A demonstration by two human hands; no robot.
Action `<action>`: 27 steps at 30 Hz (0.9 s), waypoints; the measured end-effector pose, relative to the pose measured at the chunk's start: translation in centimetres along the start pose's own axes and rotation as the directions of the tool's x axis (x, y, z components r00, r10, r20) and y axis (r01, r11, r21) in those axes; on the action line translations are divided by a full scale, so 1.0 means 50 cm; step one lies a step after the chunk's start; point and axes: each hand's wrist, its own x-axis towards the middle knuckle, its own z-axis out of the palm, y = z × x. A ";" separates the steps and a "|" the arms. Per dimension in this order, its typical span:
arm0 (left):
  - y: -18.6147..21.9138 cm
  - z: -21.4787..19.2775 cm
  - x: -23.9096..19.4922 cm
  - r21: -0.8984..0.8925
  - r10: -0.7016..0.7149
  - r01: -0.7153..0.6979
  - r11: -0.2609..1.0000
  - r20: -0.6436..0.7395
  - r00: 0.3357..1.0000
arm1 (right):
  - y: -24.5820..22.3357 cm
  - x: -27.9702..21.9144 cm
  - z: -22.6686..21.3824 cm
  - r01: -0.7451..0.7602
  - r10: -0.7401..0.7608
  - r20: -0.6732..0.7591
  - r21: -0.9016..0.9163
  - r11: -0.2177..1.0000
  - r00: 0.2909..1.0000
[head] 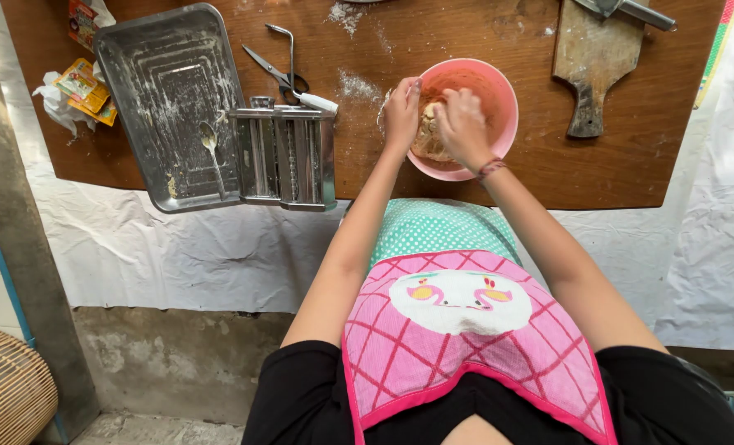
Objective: The person kneads a ball of dough by hand inside a pink bowl placed on a wooden table. They repeatedly press, fold, and turn the dough to combine the ingredients.
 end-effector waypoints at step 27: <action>0.039 -0.008 -0.023 0.026 -0.082 0.085 0.996 -0.104 0.991 | 0.103 0.132 0.170 0.326 -0.462 -0.226 -0.455 0.828 0.858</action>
